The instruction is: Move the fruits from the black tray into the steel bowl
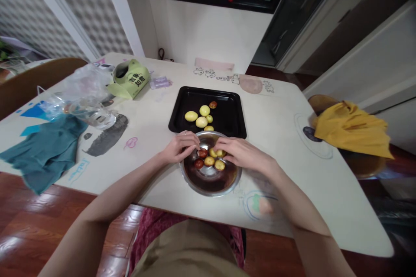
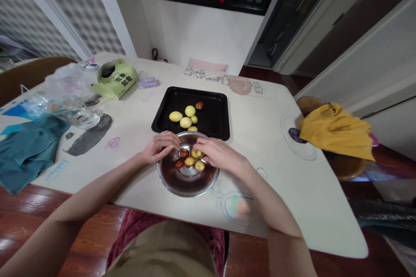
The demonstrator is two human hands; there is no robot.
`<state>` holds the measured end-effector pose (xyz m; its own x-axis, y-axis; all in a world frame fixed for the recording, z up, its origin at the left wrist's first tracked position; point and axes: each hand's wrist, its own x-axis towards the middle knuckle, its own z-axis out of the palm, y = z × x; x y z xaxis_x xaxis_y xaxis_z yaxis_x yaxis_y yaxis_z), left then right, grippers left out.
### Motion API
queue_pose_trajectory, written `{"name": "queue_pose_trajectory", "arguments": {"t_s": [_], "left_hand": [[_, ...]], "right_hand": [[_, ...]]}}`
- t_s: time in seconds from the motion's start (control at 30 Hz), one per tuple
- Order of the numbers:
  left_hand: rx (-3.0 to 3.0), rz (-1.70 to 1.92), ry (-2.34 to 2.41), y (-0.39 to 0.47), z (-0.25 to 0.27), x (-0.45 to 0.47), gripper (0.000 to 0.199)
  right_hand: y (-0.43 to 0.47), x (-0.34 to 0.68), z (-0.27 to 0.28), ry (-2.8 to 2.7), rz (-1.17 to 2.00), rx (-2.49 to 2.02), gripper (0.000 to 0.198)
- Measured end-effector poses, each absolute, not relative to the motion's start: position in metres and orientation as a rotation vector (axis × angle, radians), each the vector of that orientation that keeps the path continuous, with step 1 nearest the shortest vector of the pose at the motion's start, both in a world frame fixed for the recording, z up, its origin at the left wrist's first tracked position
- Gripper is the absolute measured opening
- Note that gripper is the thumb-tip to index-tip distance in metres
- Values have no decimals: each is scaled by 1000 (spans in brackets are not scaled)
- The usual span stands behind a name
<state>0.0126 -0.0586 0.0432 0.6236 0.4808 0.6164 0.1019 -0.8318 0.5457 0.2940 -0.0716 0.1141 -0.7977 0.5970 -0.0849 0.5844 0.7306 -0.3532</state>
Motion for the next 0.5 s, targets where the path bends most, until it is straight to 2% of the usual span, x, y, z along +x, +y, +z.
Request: {"name": "queue_pose_trajectory", "arguments": {"t_s": [0.5], "left_hand": [[2380, 1102, 465, -57, 40, 12, 35]], "right_hand": [[-69, 291, 105, -2813, 744, -1096, 28]]}}
